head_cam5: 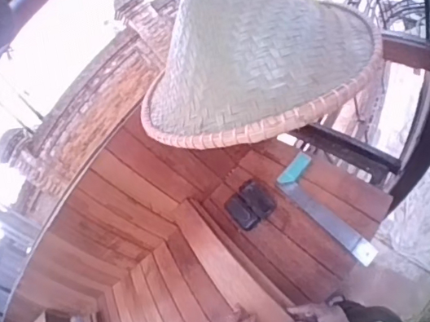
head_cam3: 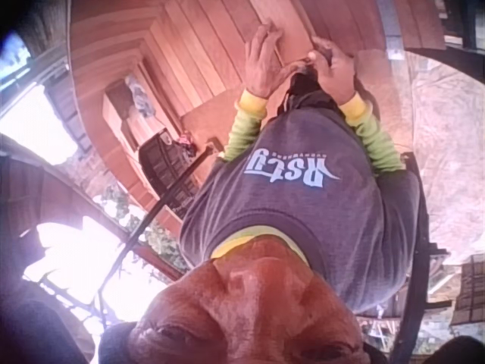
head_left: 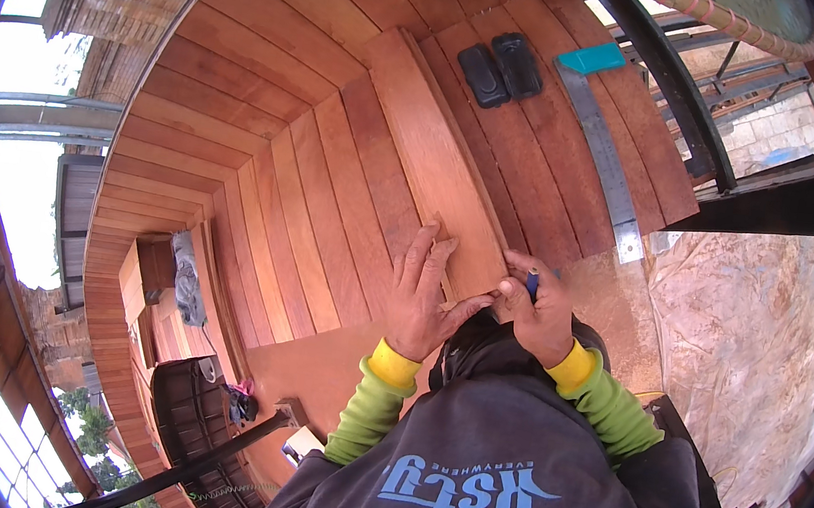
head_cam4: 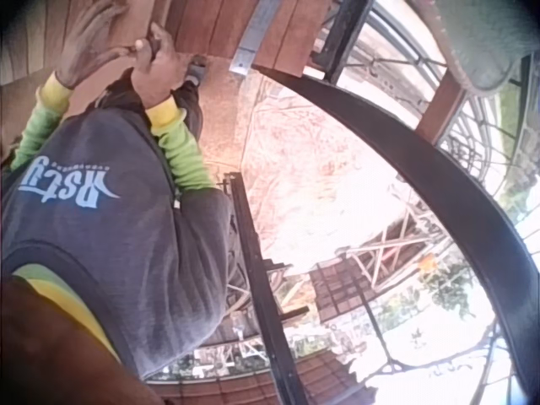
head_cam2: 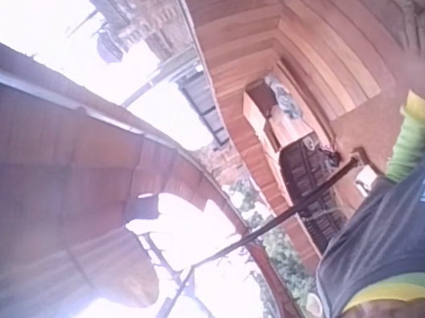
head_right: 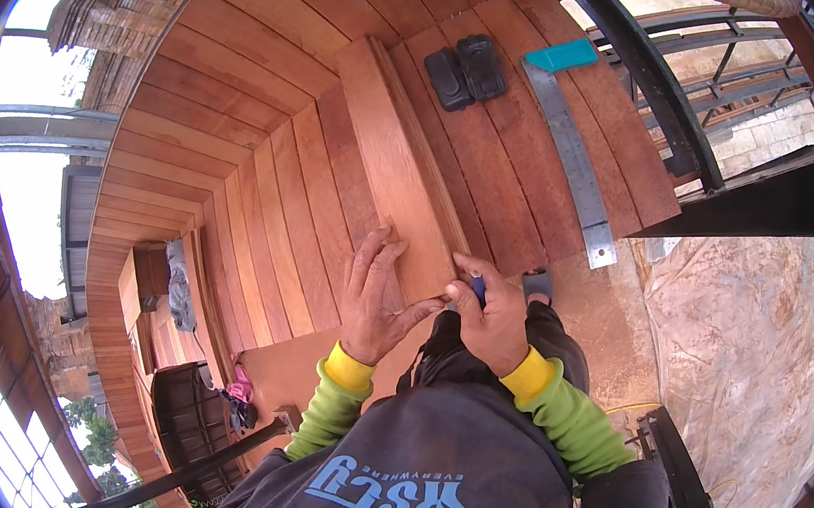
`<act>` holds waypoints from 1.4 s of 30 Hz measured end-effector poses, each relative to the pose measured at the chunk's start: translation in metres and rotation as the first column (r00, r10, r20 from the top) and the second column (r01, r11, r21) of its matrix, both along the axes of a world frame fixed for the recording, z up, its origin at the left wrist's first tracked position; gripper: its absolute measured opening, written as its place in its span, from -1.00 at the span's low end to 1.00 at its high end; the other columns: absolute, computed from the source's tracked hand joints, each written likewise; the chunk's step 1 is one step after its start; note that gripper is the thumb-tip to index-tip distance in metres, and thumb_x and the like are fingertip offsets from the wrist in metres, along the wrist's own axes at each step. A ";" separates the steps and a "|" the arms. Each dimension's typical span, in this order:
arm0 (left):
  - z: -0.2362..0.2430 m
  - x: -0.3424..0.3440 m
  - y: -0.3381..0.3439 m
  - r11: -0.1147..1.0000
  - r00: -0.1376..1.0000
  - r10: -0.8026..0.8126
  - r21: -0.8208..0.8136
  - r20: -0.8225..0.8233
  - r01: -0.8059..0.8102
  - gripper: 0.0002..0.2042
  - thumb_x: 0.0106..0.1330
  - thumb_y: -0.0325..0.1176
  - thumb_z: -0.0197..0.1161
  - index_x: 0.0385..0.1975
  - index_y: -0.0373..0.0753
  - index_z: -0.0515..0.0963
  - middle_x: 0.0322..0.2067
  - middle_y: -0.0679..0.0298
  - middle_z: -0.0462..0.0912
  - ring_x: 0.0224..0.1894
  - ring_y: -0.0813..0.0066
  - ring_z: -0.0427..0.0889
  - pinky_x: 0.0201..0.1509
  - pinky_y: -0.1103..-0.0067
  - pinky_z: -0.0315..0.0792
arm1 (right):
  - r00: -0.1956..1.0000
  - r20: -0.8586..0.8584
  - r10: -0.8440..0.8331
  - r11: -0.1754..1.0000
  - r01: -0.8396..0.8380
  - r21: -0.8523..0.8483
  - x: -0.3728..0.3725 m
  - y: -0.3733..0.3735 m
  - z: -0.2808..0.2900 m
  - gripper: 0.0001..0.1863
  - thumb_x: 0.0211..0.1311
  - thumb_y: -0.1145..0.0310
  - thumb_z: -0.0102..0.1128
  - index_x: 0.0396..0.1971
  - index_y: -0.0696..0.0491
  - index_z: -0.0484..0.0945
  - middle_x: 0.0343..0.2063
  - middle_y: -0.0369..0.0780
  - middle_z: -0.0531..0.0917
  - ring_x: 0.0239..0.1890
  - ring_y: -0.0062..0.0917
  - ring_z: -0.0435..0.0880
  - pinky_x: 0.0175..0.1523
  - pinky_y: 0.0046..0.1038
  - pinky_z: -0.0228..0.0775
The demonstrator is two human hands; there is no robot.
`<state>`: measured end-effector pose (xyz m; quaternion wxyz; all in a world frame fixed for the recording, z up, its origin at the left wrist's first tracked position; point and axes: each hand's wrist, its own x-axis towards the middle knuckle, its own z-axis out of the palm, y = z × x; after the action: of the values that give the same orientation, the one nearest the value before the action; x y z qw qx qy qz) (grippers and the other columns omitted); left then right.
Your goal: The person fits wooden planks into a curved wall structure, using a pencil to mark alignment and a small tool to adjust the fit. They repeatedly lift and position the planks to ensure they sit flush with the existing wood.
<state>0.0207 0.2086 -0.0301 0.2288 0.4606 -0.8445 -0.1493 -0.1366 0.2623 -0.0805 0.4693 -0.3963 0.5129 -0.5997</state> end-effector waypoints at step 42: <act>-0.032 0.002 0.007 0.995 0.994 0.076 -0.077 0.077 -0.070 -0.26 -0.18 -0.04 0.54 0.03 -0.29 0.43 0.10 -0.03 0.42 0.14 -0.04 0.40 0.17 0.24 0.33 | 0.996 -0.028 -0.090 0.980 0.093 0.174 -0.036 0.006 -0.022 -0.73 0.38 0.34 0.00 -0.18 0.28 0.51 -0.61 -0.26 0.57 -0.49 -0.65 0.55 -0.31 -0.58 0.38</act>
<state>0.0232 0.2158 -0.0625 0.2172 0.4881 -0.8405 -0.0906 -0.1724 0.2685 -0.1021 0.4691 -0.3356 0.5859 -0.5692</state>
